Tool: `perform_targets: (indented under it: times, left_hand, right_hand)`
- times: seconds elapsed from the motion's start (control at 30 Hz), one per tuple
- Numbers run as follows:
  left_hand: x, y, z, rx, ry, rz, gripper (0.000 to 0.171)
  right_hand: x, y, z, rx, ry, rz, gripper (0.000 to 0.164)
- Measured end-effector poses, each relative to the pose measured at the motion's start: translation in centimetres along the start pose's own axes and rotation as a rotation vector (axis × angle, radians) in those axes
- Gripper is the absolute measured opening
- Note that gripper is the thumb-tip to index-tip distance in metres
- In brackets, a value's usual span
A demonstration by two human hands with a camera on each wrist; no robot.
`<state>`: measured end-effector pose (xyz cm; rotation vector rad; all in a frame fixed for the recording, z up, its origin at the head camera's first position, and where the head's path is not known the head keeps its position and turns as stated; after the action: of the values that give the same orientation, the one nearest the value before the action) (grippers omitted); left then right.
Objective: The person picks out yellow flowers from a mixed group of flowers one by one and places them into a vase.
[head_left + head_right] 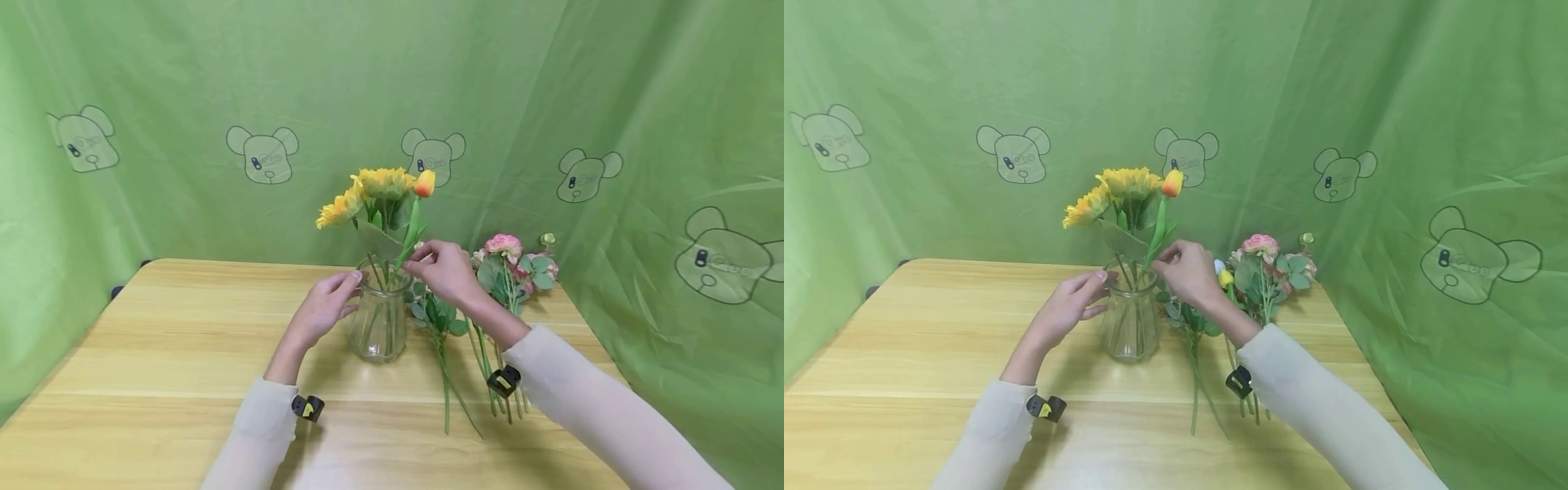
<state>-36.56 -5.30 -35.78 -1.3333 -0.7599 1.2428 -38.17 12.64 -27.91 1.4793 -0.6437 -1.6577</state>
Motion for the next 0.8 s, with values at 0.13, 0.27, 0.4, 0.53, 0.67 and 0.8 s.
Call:
perform_targets:
  times: [0.13, 0.27, 0.4, 0.53, 0.67, 0.8]
  left_hand:
    - [-0.1, 0.0, 0.0, -0.001, -0.010, 0.006, 0.055]
    - [-0.2, 0.0, -0.1, 0.002, -0.013, 0.011, 0.056]
    - [-0.2, -0.2, -0.1, 0.015, -0.013, 0.018, 0.057]
    - [-0.2, -0.3, -0.1, 0.022, -0.005, 0.012, 0.057]
    - [0.0, -0.2, 0.0, 0.011, 0.007, -0.004, 0.053]
    - [0.1, -0.3, -0.1, -0.006, 0.013, -0.009, 0.050]
  right_hand:
    - [-0.4, -0.3, 0.0, -0.005, -0.021, -0.004, 0.018]
    - [-1.0, -0.6, 0.0, -0.017, -0.038, 0.002, 0.019]
    - [-2.0, -1.1, 0.2, -0.034, -0.054, -0.019, 0.019]
    - [-3.0, -2.3, 0.4, -0.020, -0.071, -0.064, 0.016]
    - [-3.8, -4.2, 0.4, 0.015, -0.075, -0.119, 0.016]
    - [-4.1, -6.3, 0.3, 0.026, -0.050, -0.207, 0.018]
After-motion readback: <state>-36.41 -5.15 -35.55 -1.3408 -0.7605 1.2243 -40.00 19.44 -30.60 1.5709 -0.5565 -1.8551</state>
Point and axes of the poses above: each hand's wrist, its own z-axis towards the middle knuckle, its own x-axis out of the palm, y = z × x, the point moved 10 cm from there along z, towards the middle knuckle, and after that the axes turned 10 degrees about z, right-handed, at the moved point
